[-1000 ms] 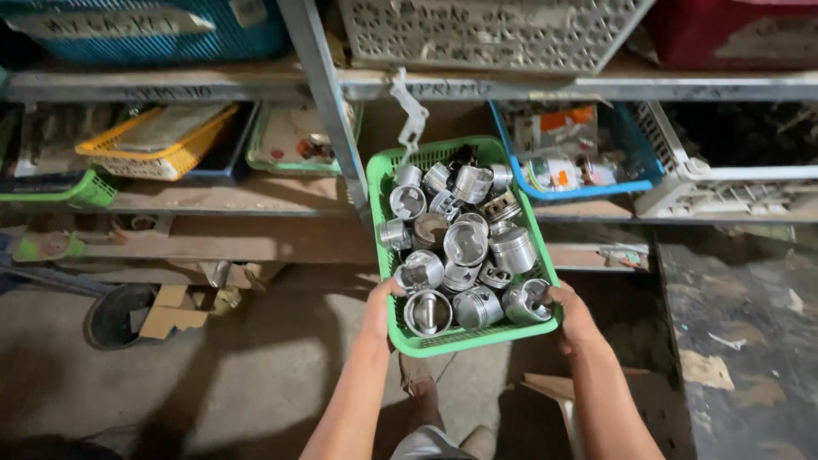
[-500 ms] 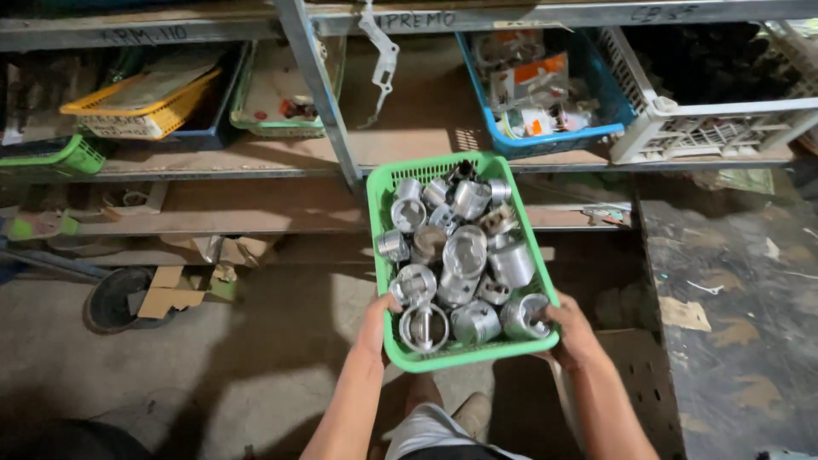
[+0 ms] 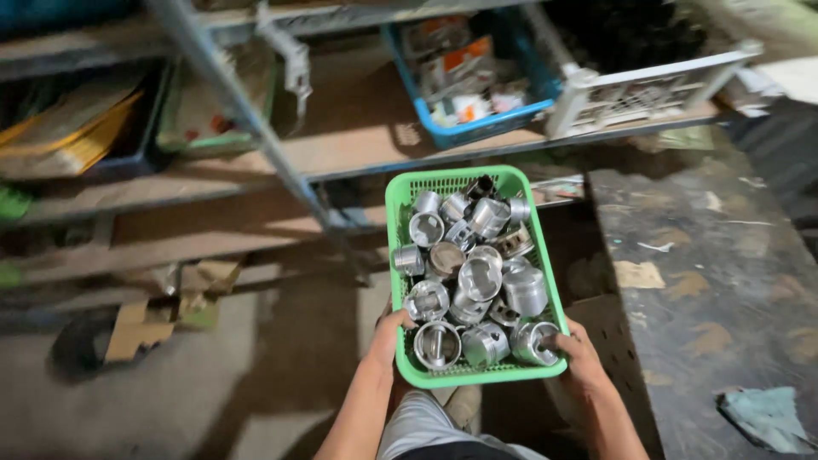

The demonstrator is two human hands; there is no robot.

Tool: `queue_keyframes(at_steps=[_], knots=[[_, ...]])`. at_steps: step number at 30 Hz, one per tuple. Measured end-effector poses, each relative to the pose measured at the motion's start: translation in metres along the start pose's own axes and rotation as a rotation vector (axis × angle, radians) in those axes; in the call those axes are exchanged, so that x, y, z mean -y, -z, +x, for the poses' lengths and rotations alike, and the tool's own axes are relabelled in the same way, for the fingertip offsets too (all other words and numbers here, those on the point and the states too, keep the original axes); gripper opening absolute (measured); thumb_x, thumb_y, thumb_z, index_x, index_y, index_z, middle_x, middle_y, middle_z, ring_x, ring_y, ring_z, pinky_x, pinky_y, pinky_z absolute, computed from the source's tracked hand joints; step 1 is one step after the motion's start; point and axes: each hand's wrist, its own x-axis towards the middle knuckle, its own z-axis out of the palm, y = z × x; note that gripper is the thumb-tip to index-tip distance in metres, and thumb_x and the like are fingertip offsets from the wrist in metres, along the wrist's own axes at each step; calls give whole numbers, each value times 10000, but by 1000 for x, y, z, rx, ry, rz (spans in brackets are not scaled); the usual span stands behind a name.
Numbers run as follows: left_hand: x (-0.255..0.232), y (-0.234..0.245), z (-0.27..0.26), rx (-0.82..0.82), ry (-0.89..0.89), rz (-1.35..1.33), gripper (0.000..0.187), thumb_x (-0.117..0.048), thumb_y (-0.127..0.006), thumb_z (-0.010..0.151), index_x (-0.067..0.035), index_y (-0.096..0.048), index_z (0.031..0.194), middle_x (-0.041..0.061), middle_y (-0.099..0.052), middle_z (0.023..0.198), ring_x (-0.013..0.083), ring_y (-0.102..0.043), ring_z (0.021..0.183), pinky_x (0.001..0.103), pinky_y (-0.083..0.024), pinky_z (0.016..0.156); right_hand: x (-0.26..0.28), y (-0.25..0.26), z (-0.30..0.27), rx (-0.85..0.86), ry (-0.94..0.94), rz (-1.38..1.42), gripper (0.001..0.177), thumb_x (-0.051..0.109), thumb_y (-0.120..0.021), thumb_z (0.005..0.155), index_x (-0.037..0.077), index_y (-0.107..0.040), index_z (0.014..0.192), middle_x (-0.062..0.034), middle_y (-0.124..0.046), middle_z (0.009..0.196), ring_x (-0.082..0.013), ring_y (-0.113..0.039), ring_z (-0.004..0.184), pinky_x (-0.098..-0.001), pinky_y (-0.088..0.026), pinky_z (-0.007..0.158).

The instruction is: The person organizes packaged gaskets on a table, then retrieves a green basket of metal engine parts from a shelf. They place the basket on the table and sort the metal parts by hand, arranging them into groups on the surface.

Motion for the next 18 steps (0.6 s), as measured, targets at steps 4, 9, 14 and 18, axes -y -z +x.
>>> queue_keyframes(at_steps=[4, 9, 14, 18], knots=[[4, -27, 17, 14, 78, 112, 828, -12, -445, 677, -75, -540, 1497, 141, -629, 1309, 255, -508, 1058, 265, -371, 938, 2, 25, -8, -70, 8, 20, 345, -33, -562, 723, -94, -700, 1034, -149, -688, 858, -196, -558, 715, -290, -423, 647], [20, -57, 67, 73, 192, 166, 807, 0, -454, 670, -76, -576, 1464, 144, -660, 1237, 254, -515, 976, 264, -382, 860, 25, 34, -16, -194, -4, 101, 517, -7, -589, 694, -123, -675, 1191, -188, -707, 931, -217, -569, 740, -300, -434, 654], [42, -96, 131, 206, 316, 236, 353, -59, -517, 740, 44, -702, 1022, 114, -663, 895, 186, -511, 751, 258, -420, 693, 5, 85, -11, -295, 53, 220, 358, 4, -624, 702, -73, -685, 1046, -162, -704, 871, -215, -594, 708, -322, -474, 641], [72, -143, 206, 259, 364, 408, 183, -143, -577, 789, 12, -645, 859, 119, -619, 921, 186, -490, 828, 266, -416, 781, 10, 107, -12, -536, 73, 155, 505, -16, -610, 690, -111, -683, 1181, -186, -720, 955, -227, -587, 766, -310, -449, 681]])
